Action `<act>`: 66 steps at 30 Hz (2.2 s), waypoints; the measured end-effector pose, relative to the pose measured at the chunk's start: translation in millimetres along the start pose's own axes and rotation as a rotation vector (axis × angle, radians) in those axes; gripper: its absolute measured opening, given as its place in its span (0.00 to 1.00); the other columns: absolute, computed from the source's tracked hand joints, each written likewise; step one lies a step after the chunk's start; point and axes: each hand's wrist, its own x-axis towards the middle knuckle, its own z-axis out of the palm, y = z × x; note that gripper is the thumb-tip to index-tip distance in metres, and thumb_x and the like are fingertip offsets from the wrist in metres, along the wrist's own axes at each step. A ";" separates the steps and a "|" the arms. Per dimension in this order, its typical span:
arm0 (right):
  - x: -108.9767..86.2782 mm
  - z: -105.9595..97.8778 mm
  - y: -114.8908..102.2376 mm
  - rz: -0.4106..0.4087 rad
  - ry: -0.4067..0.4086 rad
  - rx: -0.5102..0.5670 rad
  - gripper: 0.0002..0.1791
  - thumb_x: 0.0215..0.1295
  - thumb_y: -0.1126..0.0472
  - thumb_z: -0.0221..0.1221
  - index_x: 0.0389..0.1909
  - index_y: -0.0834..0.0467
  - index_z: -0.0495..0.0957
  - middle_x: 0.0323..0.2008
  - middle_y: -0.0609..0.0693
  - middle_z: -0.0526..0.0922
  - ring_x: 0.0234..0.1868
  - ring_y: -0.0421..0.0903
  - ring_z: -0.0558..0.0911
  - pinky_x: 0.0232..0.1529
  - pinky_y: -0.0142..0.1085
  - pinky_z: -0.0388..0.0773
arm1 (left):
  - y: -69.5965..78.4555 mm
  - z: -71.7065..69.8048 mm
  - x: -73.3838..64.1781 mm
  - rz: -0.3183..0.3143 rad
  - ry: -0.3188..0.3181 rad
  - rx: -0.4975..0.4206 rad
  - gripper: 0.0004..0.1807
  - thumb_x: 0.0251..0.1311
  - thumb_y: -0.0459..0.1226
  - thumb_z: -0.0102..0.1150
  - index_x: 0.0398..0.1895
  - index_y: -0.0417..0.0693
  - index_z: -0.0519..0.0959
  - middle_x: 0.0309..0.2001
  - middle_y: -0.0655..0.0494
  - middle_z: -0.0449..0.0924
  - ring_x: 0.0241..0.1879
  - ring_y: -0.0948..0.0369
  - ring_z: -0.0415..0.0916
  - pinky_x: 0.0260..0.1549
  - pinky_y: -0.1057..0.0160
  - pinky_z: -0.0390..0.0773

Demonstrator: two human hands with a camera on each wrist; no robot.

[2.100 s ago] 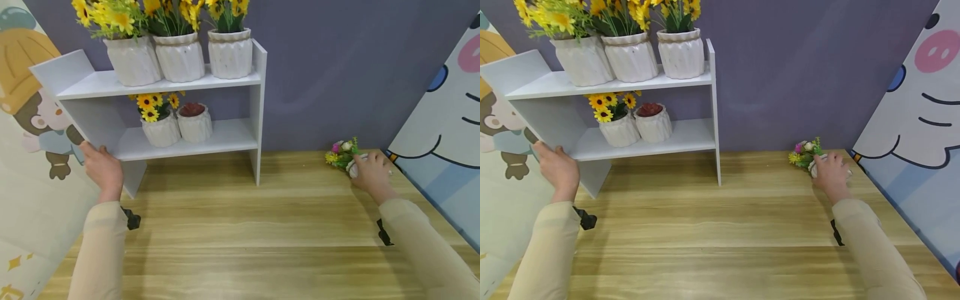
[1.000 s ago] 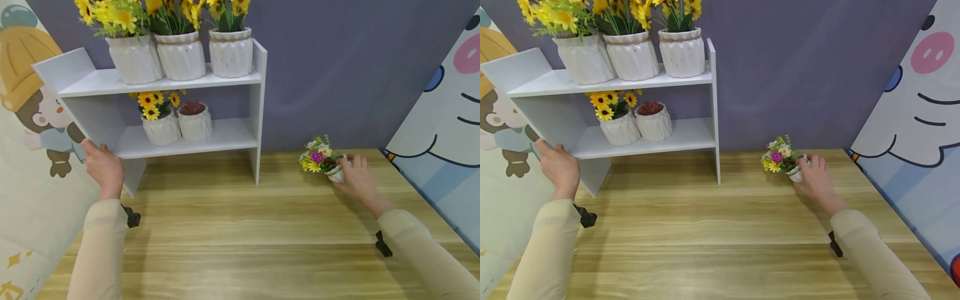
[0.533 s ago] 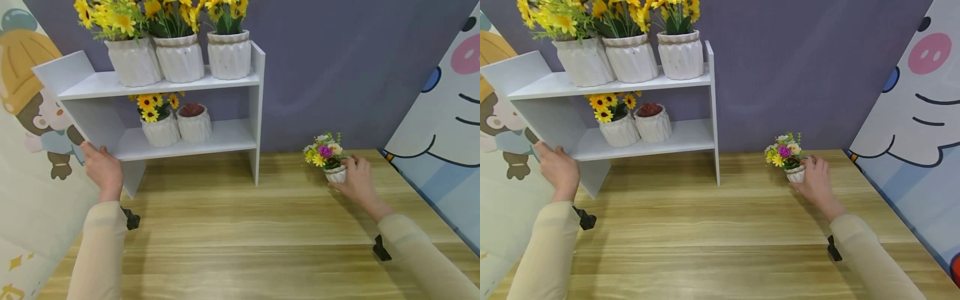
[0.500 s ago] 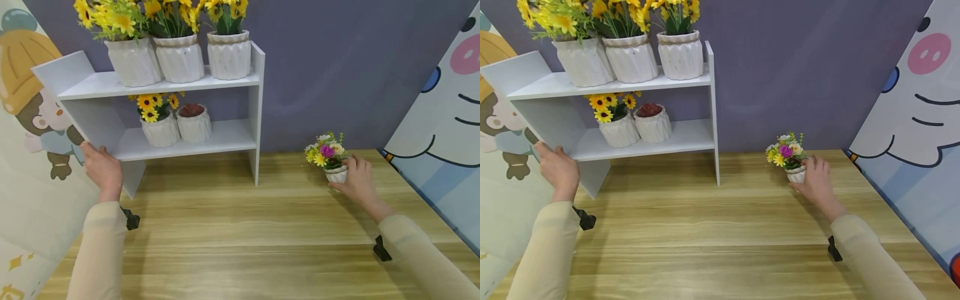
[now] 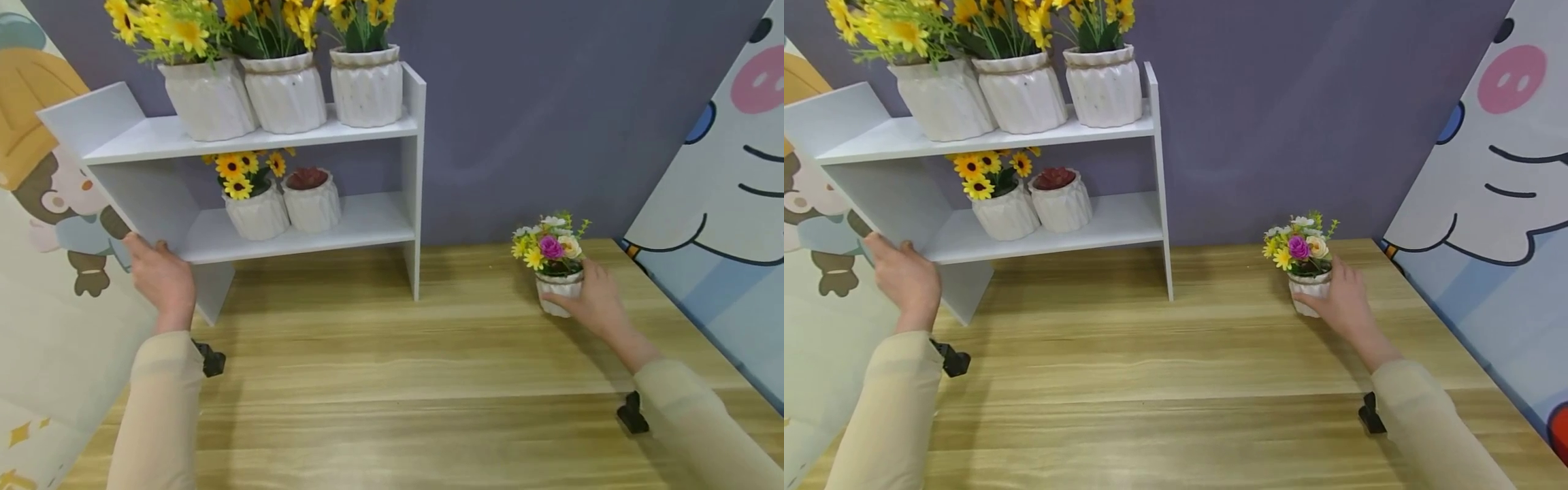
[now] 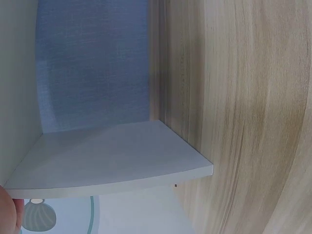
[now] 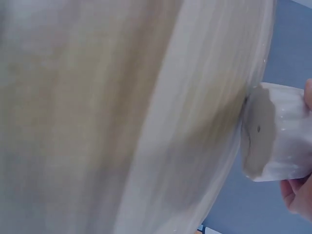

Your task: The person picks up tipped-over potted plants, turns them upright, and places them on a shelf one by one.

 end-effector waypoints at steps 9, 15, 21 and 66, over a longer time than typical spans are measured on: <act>-15.5 -4.2 3.5 0.055 0.020 0.106 0.60 0.32 0.50 0.74 0.60 0.80 0.53 0.53 0.81 0.58 0.52 0.74 0.59 0.49 0.64 0.57 | 1.5 -1.2 -0.4 0.001 -0.008 -0.012 0.21 0.68 0.45 0.28 0.59 0.46 0.55 0.48 0.33 0.70 0.50 0.38 0.69 0.45 0.41 0.67; -19.5 2.2 11.4 -0.084 0.184 0.135 0.54 0.19 0.59 0.78 0.55 0.75 0.65 0.45 0.74 0.73 0.46 0.69 0.67 0.49 0.55 0.59 | 0.8 -1.9 -0.2 -0.037 -0.023 -0.011 0.21 0.68 0.45 0.30 0.60 0.47 0.54 0.50 0.34 0.70 0.52 0.39 0.68 0.47 0.42 0.67; -21.3 5.6 20.8 -0.216 0.241 0.139 0.57 0.16 0.57 0.78 0.59 0.62 0.66 0.52 0.64 0.74 0.52 0.60 0.71 0.58 0.34 0.57 | 1.0 -0.9 0.0 -0.055 -0.042 -0.019 0.21 0.68 0.45 0.29 0.61 0.48 0.54 0.52 0.35 0.69 0.53 0.38 0.68 0.48 0.41 0.67; -17.0 -10.0 -65.1 -0.174 -0.021 -0.044 0.45 0.47 0.48 0.64 0.53 0.82 0.62 0.52 0.82 0.62 0.55 0.74 0.59 0.54 0.65 0.54 | -0.7 -0.5 -0.8 -0.009 -0.006 -0.021 0.20 0.67 0.44 0.30 0.59 0.47 0.55 0.48 0.33 0.70 0.49 0.37 0.69 0.44 0.41 0.67</act>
